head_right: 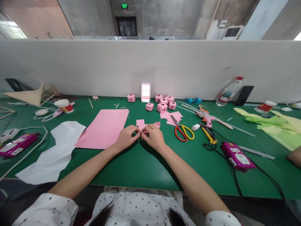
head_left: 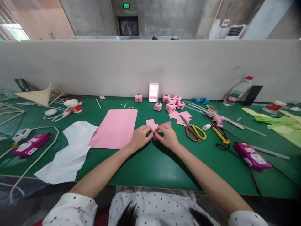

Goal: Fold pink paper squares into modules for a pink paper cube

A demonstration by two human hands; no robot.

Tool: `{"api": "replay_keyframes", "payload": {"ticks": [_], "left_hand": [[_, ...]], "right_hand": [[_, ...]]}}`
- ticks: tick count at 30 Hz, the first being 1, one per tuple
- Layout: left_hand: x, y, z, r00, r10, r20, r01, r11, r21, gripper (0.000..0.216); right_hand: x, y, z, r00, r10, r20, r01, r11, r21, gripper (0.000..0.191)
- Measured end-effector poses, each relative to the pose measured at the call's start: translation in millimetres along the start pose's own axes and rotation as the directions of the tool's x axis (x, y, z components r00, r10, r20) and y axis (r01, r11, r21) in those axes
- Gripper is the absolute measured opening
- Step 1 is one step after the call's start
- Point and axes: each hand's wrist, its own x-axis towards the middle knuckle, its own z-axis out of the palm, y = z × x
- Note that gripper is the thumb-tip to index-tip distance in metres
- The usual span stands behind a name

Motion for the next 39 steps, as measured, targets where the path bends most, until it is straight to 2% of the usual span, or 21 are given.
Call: {"api": "replay_keyframes", "payload": {"ticks": [7, 12, 15, 17, 20, 23, 26, 31, 39], "left_hand": [[4, 2, 2, 0.995, -0.095, -0.041, 0.093, 0.995, -0.044, 0.019], [5, -10, -3, 0.968, -0.209, -0.136, 0.196, 0.976, -0.098, 0.013], [6, -15, -5, 0.960, -0.240, -0.147, 0.221, 0.966, -0.133, 0.011], [6, -15, -5, 0.964, -0.231, -0.134, 0.214, 0.968, -0.133, 0.012], [5, -10, -2, 0.976, -0.190, -0.107, 0.177, 0.977, -0.117, 0.013], [3, -4, 0, 0.984, -0.154, -0.084, 0.145, 0.984, -0.105, 0.013], [2, 0, -1, 0.991, -0.123, -0.060, 0.116, 0.988, -0.106, 0.010], [1, 1, -1, 0.998, -0.061, 0.024, 0.063, 0.995, -0.073, 0.013], [4, -1, 0, 0.996, -0.089, 0.016, 0.089, 0.994, -0.067, 0.016]], "right_hand": [[5, 12, -1, 0.997, 0.052, -0.057, -0.054, 0.998, -0.026, 0.008], [7, 26, -8, 0.975, 0.162, -0.151, -0.171, 0.984, -0.050, 0.007], [7, 26, -9, 0.966, 0.200, -0.163, -0.206, 0.978, -0.019, 0.004], [7, 22, -8, 0.973, 0.177, -0.150, -0.177, 0.984, 0.013, 0.005], [5, 16, -5, 0.993, 0.081, -0.084, -0.078, 0.996, 0.041, 0.018], [3, 12, -2, 1.000, 0.008, -0.009, -0.008, 0.999, 0.032, 0.012], [1, 8, -1, 1.000, -0.004, 0.026, 0.003, 0.999, 0.032, 0.017], [-1, 2, 2, 0.999, -0.014, 0.040, 0.014, 1.000, 0.013, 0.013], [0, 1, 0, 1.000, 0.006, 0.030, -0.005, 0.999, -0.039, 0.015]]}}
